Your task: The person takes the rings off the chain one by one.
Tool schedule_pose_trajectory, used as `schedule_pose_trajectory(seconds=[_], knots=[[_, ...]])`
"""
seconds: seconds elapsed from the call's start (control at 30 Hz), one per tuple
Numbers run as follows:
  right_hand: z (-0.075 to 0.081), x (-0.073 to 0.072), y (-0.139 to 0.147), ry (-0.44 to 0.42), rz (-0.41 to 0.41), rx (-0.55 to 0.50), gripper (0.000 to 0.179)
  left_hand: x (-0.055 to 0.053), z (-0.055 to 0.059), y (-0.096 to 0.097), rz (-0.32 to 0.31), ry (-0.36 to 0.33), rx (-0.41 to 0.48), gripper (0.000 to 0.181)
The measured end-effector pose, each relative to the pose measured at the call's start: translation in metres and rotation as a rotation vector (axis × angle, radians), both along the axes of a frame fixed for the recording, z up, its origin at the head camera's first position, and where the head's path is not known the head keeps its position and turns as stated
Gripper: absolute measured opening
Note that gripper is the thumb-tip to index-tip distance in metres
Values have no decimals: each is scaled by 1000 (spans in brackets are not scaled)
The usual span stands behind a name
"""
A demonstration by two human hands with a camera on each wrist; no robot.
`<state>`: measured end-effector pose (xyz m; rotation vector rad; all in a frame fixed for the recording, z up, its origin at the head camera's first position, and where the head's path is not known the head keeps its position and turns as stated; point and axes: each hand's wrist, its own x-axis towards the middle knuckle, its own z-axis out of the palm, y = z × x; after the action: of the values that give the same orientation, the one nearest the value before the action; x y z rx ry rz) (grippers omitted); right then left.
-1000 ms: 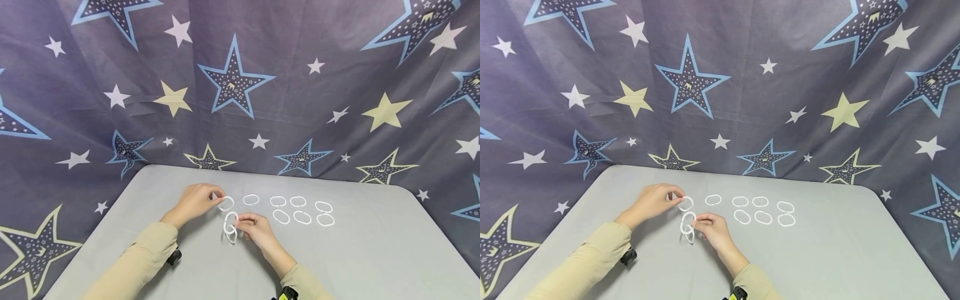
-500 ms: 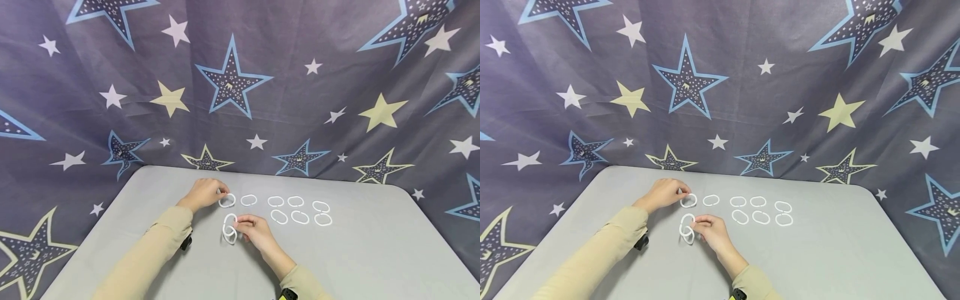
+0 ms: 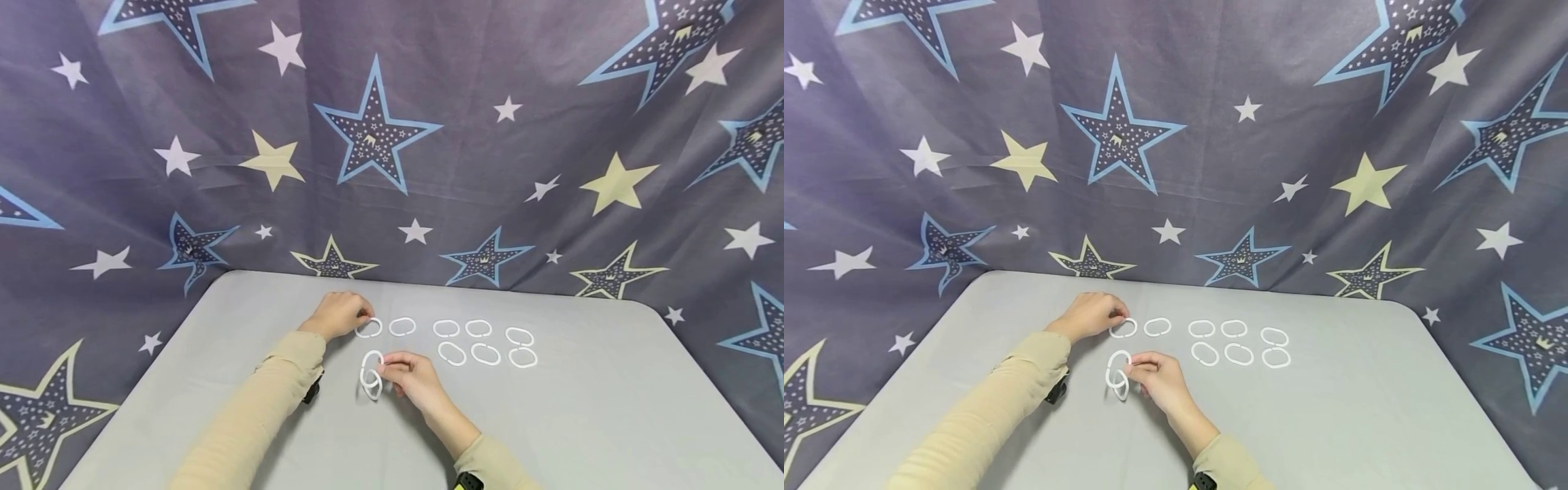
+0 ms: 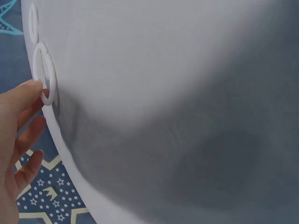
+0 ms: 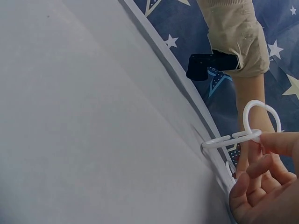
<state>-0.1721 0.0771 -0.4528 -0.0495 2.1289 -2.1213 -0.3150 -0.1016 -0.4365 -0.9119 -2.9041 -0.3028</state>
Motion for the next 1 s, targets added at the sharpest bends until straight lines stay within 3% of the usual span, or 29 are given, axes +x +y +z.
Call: schedule_pose_trajectory(seconds=[0.23,0.43,0.6,0.77,1.0], knots=[[2,1,0,-3,-7,-11,25,2,1,-1,12,81,-18,12],[1,0,0,-11,-10,-12,26,17,8,-6,-20,115,9,14],[0,-1,-1,-10,-10,-8,26,37,12,-18,-49,116,63,15],[0,-1,-3,-8,-4,-18,26,64,13,-33,-26,68,143,14],[0,0,-4,-18,-12,-16,26,105,13,-42,34,-89,225,11]])
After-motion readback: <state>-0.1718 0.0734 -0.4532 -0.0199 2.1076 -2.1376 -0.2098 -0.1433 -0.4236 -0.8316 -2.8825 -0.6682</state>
